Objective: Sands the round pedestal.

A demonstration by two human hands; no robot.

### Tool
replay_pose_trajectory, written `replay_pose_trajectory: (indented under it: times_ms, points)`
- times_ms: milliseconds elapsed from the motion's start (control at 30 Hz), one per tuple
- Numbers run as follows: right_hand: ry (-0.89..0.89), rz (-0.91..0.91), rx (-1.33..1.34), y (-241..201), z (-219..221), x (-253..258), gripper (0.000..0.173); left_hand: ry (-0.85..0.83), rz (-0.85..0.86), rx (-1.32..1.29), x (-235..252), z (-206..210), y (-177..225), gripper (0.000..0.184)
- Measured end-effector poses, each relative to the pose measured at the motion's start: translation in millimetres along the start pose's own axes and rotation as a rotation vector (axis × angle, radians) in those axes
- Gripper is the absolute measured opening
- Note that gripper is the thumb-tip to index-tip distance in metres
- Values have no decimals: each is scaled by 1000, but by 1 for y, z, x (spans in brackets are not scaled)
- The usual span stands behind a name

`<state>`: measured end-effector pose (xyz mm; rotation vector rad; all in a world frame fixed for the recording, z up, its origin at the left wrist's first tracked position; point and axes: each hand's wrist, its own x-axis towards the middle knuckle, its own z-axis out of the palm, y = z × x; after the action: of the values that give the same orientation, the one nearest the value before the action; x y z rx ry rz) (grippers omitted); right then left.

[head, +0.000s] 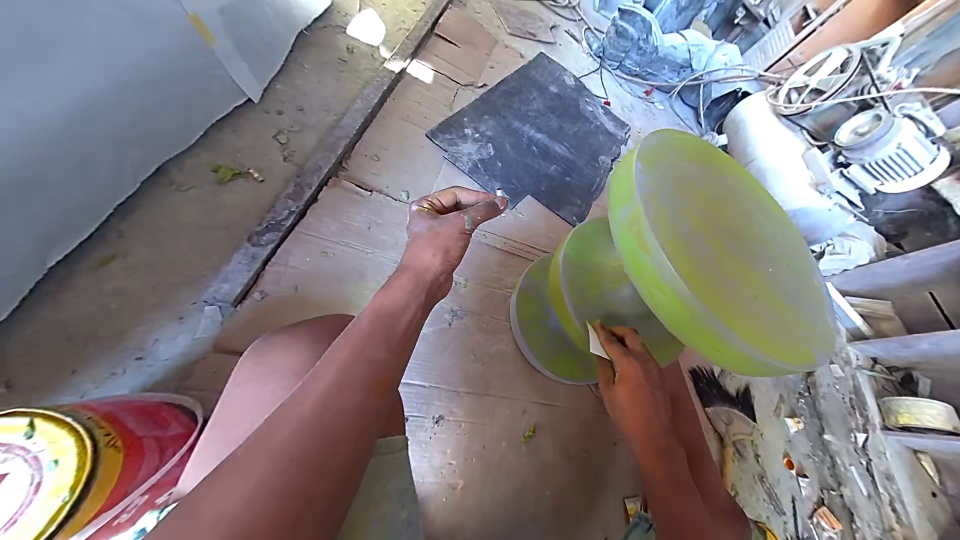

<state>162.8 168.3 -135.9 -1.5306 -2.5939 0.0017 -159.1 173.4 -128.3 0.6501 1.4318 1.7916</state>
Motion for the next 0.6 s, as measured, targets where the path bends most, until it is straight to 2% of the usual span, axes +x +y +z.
replay_pose_trajectory:
  times_ms: [167,267,367,467,600]
  points:
    - [-60,-23,-122,-5,14,-12,44,5,13,1,-1,-3,1,4]
    - [-68,-92,-89,6,11,-15,46,3,17,-5,-1,-4,2,4]
    - [-19,-160,-45,19,6,-14,42,7,26,-13,-1,-4,2,5]
    - [11,-114,-19,16,-6,-3,38,11,17,-21,-1,-3,2,6]
    - [-87,-67,-6,11,1,4,41,0,22,-13,-2,1,1,5]
